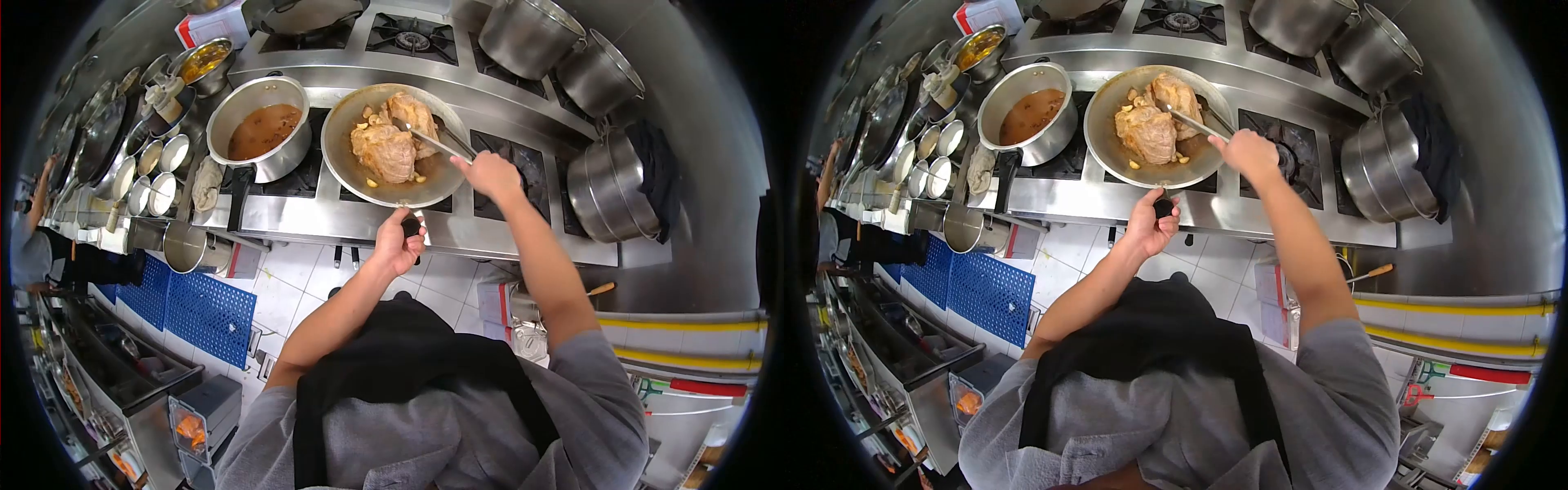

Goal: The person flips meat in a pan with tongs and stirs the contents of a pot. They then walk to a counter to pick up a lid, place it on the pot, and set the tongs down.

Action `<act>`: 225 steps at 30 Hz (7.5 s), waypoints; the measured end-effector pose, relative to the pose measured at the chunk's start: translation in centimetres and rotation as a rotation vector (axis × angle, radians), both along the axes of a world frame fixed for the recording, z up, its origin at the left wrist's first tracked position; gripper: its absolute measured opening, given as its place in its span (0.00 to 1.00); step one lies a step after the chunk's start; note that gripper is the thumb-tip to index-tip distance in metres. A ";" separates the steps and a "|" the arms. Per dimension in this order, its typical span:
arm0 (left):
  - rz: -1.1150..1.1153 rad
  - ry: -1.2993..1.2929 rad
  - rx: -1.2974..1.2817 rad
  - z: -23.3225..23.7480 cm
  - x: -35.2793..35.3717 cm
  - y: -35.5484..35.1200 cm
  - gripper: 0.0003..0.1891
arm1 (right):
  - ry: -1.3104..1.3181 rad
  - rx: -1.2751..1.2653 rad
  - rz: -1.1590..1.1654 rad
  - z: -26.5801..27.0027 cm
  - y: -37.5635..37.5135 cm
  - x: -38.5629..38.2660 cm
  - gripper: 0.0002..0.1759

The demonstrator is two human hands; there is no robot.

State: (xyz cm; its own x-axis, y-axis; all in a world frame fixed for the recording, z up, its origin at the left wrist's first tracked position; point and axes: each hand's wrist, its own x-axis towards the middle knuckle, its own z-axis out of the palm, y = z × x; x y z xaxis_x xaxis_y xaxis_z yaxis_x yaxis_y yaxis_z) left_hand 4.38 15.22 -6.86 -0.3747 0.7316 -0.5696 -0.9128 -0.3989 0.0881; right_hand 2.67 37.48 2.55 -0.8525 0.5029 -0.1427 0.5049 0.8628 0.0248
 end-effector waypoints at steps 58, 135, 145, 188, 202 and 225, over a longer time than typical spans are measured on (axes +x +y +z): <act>0.032 0.030 -0.074 1.8 0.1 -1.8 0.21 | -0.201 0.115 0.390 9.5 7.4 2.5 0.33; 0.029 0.032 -0.057 0.7 0.5 -0.5 0.19 | 0.039 0.146 0.431 -3.5 9.5 -4.3 0.48; 0.013 0.008 -0.044 1.1 0.3 -0.5 0.20 | -0.048 0.103 0.348 3.0 9.2 -2.6 0.48; -0.033 0.056 0.017 0.2 -0.1 -1.0 0.18 | 0.011 0.185 0.466 -2.7 -3.2 5.1 0.33; -0.021 0.031 0.021 0.4 0.1 -0.9 0.19 | -0.455 -0.514 0.213 -2.3 2.5 -4.3 0.49; -0.061 -0.022 0.153 -0.1 -1.1 -0.2 0.12 | -0.082 0.505 0.564 0.5 -3.9 1.2 0.32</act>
